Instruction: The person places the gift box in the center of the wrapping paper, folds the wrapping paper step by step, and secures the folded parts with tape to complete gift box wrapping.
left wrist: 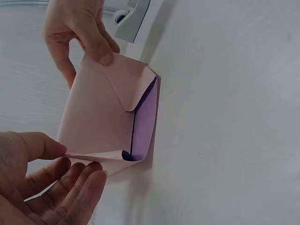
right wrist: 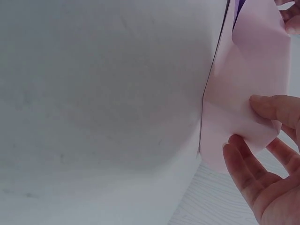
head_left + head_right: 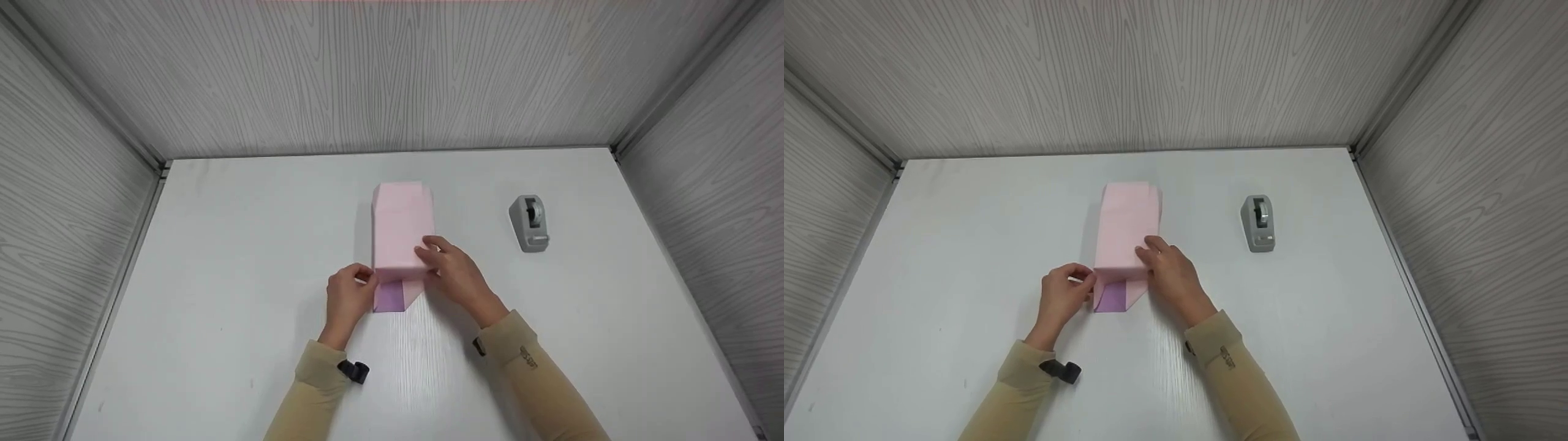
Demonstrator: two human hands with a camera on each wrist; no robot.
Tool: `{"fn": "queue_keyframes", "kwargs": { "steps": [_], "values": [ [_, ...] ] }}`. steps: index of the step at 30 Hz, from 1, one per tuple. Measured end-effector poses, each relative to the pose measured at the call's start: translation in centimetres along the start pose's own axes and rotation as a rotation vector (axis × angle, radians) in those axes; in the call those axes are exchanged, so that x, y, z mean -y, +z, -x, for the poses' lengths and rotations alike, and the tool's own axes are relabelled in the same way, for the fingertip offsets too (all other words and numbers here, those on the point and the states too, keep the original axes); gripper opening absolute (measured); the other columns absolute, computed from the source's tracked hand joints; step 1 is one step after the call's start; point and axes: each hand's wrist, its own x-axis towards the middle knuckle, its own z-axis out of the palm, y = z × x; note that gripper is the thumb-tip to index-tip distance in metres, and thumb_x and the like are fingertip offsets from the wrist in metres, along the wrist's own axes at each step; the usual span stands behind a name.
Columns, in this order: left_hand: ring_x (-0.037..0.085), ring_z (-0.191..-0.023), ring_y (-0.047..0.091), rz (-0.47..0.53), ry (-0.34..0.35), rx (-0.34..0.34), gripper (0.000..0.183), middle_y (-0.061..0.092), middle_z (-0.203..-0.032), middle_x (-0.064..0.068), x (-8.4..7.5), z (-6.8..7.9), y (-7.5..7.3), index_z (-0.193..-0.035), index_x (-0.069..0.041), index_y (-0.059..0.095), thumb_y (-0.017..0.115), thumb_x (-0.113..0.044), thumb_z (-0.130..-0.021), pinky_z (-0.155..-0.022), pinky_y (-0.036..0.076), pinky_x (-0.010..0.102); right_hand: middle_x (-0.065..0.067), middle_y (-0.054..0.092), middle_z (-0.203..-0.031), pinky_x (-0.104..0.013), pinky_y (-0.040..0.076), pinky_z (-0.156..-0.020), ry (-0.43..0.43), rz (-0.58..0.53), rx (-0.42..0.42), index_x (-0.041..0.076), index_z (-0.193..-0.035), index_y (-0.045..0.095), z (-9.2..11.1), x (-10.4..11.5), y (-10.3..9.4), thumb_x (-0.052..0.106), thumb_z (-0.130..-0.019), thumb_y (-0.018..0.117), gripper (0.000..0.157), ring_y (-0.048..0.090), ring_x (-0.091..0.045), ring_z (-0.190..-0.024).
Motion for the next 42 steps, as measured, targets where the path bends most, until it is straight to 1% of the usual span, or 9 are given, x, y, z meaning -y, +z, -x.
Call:
{"fn": "queue_keyframes", "kwargs": {
  "steps": [5,10,15,17,24,27,34,39,42],
  "values": [
    [0.013,-0.067,0.064,-0.034,0.009,-0.023,0.008,0.068,-0.076,0.000,0.0,0.0,0.0,-0.083,-0.008,0.072,0.067,-0.013,-0.088,-0.061,0.053,0.033,-0.011,0.055,-0.135,-0.041,0.053,-0.084,0.021,0.012,0.018,0.011,-0.124,0.069,-0.1,0.1,0.0,-0.005,-0.077,0.079,0.051,0.063,-0.032,-0.107],
    [0.014,-0.066,0.066,-0.055,0.016,-0.029,0.008,0.069,-0.075,0.000,-0.1,0.2,0.0,-0.082,-0.008,0.072,0.069,-0.013,-0.086,-0.062,0.054,0.034,-0.010,0.055,-0.136,-0.040,0.052,-0.086,0.045,0.012,0.031,0.011,-0.126,0.068,-0.2,0.3,-0.1,-0.002,-0.078,0.080,0.051,0.062,-0.030,-0.110],
    [0.014,-0.067,0.066,-0.073,0.003,-0.028,0.008,0.068,-0.075,0.001,-0.1,0.4,0.1,-0.083,-0.007,0.072,0.070,-0.014,-0.086,-0.062,0.054,0.033,-0.009,0.055,-0.135,-0.039,0.052,-0.088,0.046,0.018,0.032,0.011,-0.127,0.068,-0.1,0.4,0.0,-0.003,-0.078,0.079,0.052,0.061,-0.030,-0.114],
    [0.014,-0.067,0.066,-0.083,0.010,-0.034,0.008,0.069,-0.075,0.001,-0.1,0.5,0.1,-0.083,-0.007,0.072,0.070,-0.015,-0.086,-0.062,0.054,0.033,-0.010,0.056,-0.134,-0.039,0.052,-0.088,0.039,0.021,0.028,0.011,-0.126,0.068,-0.1,0.3,0.0,-0.003,-0.078,0.079,0.052,0.061,-0.030,-0.114],
    [0.013,-0.064,0.064,-0.112,0.041,-0.050,0.009,0.067,-0.071,-0.001,0.0,0.7,0.3,-0.077,-0.009,0.071,0.069,-0.015,-0.085,-0.060,0.053,0.034,-0.013,0.058,-0.131,-0.038,0.054,-0.078,0.002,0.004,-0.003,0.009,-0.124,0.069,0.0,0.1,0.0,-0.008,-0.077,0.076,0.050,0.066,-0.028,-0.097],
    [0.013,-0.062,0.062,-0.124,0.034,-0.051,0.010,0.066,-0.070,-0.001,0.0,0.7,0.4,-0.075,-0.010,0.070,0.069,-0.014,-0.084,-0.060,0.053,0.034,-0.013,0.058,-0.131,-0.038,0.054,-0.080,0.002,0.009,-0.006,0.009,-0.124,0.069,0.0,0.0,0.0,-0.006,-0.077,0.079,0.050,0.066,-0.028,-0.098],
    [0.014,-0.060,0.061,-0.141,0.018,-0.040,0.011,0.066,-0.069,0.000,0.0,1.0,0.3,-0.076,-0.008,0.071,0.068,-0.015,-0.085,-0.060,0.052,0.035,-0.012,0.057,-0.132,-0.040,0.053,-0.084,0.019,0.014,0.014,0.008,-0.125,0.068,0.2,0.0,0.2,-0.005,-0.077,0.079,0.051,0.063,-0.030,-0.108],
    [0.012,-0.059,0.060,-0.141,0.003,-0.003,0.012,0.067,-0.070,0.000,0.0,1.4,0.1,-0.079,-0.007,0.073,0.070,-0.016,-0.087,-0.059,0.052,0.033,-0.012,0.057,-0.132,-0.039,0.053,-0.085,0.018,0.014,0.014,0.009,-0.126,0.068,0.1,0.0,0.1,-0.004,-0.078,0.079,0.050,0.063,-0.029,-0.108],
    [0.012,-0.059,0.060,-0.138,0.007,0.013,0.013,0.067,-0.070,0.001,0.0,1.4,0.0,-0.080,-0.006,0.074,0.071,-0.016,-0.087,-0.057,0.052,0.032,-0.012,0.057,-0.132,-0.038,0.053,-0.084,0.012,0.009,0.012,0.009,-0.126,0.068,0.0,0.0,0.0,-0.003,-0.080,0.078,0.049,0.063,-0.029,-0.107]
  ]
}}
